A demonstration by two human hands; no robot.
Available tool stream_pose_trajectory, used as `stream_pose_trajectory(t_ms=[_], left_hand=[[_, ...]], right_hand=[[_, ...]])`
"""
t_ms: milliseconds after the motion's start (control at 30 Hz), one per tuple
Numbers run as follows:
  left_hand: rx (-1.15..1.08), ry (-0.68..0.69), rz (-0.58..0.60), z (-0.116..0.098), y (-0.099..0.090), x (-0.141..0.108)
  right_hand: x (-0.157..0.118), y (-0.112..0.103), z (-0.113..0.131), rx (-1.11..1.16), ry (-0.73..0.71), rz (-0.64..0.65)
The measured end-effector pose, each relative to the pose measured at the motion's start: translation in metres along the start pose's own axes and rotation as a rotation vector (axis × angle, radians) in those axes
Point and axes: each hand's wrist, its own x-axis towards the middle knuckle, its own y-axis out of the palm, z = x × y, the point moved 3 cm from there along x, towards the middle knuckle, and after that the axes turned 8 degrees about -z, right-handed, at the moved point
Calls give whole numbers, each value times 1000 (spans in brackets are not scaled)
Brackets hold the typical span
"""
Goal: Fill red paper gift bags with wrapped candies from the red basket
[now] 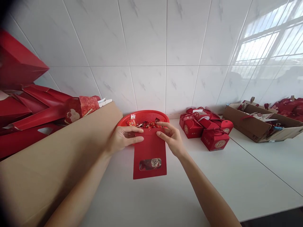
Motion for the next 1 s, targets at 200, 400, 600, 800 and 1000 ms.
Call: stream_pose_trajectory(t_ms=[200, 400, 600, 800, 1000], left_hand=[[47, 110, 7, -5, 14, -9], [-12, 232, 75, -21, 14, -17], [19, 227, 176, -24, 7, -20], [20, 275, 318, -39, 11, -35], [66, 279, 332, -49, 7, -50]], right_hand=[[-21, -8, 8, -97, 8, 63], [-53, -96, 77, -374, -434, -634], [-64, -217, 133, -473, -765, -1402], [-51, -272, 95, -754, -227, -1313], [-38, -294, 56, -647, -159, -1365]])
